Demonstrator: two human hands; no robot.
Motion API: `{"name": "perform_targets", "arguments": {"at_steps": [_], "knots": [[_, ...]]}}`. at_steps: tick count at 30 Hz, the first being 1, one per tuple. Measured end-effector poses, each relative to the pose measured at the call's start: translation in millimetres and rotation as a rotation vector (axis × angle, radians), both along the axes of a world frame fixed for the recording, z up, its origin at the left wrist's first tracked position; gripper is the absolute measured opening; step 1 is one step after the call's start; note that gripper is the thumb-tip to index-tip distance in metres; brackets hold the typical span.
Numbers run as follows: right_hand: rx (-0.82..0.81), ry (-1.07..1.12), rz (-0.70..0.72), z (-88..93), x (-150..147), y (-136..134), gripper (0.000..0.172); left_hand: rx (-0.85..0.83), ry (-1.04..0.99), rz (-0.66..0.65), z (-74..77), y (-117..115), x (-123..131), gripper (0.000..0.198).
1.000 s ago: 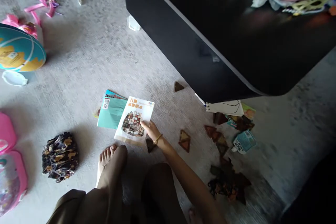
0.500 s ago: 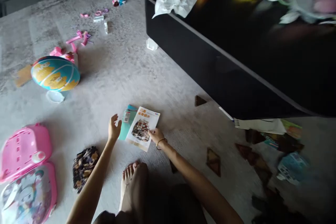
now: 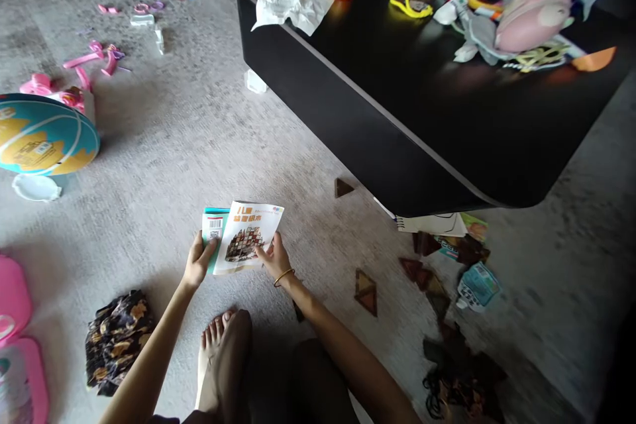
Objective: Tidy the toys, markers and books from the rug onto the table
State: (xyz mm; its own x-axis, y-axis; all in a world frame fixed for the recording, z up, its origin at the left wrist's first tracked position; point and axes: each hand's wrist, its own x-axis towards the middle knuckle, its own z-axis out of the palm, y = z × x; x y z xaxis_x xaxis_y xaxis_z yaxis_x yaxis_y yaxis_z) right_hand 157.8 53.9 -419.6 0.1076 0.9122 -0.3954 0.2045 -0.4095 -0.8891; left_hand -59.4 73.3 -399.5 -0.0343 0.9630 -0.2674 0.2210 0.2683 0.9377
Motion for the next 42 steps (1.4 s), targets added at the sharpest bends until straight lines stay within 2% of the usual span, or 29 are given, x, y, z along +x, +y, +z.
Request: {"name": "perform_targets", "arguments": {"at_steps": [3,5,7,9,12,15,19,22,25,27,29,31,33,35,37,39,42], "knots": [[0.157,0.032,-0.037,19.7,14.8,4.4,0.041,0.153,0.042,0.035,9.1,-8.0,18.9,0.062],[0.197,0.021,-0.047,30.3,25.5,5.3,0.041,0.171,0.154,0.024,8.0,-11.0,28.6,0.069],[0.182,0.043,-0.033,36.9,35.9,2.0,0.031,0.153,0.252,-0.036,4.1,-14.3,35.8,0.053],[0.176,0.107,-0.013,40.1,44.4,-5.1,0.020,0.166,0.266,-0.120,0.7,-19.3,41.3,0.034],[0.219,0.108,0.015,41.7,51.4,-16.4,0.017,0.218,0.217,-0.158,0.0,-28.4,49.9,0.029],[0.227,-0.005,-0.012,38.4,52.1,-19.7,0.027,0.229,0.188,-0.084,0.4,-32.8,59.8,0.033],[0.047,-0.039,-0.055,20.0,50.1,-19.3,0.027,-0.013,0.163,-0.053,-6.2,-26.9,62.7,0.036],[-0.073,0.047,-0.016,3.8,50.0,-28.1,0.031,-0.109,0.139,-0.051,-14.3,-18.5,45.8,0.041],[-0.117,0.150,0.005,-4.9,55.8,-41.8,0.031,-0.147,0.097,-0.028,-25.4,-10.0,13.5,0.051],[-0.144,0.185,-0.073,-7.1,66.3,-48.0,0.027,-0.220,0.199,-0.022,-33.8,-6.0,-9.6,0.058],[-0.147,0.162,-0.202,-8.5,83.6,-51.1,0.023,-0.244,0.468,-0.011,-38.4,-4.8,-26.5,0.065],[-0.126,0.117,-0.332,-9.6,106.6,-53.6,0.023,-0.122,0.777,-0.003,-35.2,-6.8,-32.1,0.076],[-0.124,0.105,-0.446,-10.1,131.9,-59.0,0.026,0.096,0.970,-0.046,-26.0,-10.2,-25.8,0.083],[-0.151,0.153,-0.548,-9.3,155.3,-68.7,0.028,0.248,1.029,-0.164,-18.0,-11.9,-12.3,0.079],[-0.185,0.232,-0.616,-6.3,172.8,-81.3,0.027,0.289,1.018,-0.269,-17.8,-10.4,1.1,0.071],[-0.212,0.376,-0.672,-1.4,181.7,-94.7,0.024,0.279,1.002,-0.288,-26.3,-6.5,8.9,0.067],[-0.242,0.597,-0.710,3.2,178.2,-112.3,0.023,0.273,0.987,-0.244,-43.6,0.1,9.6,0.066]]}}
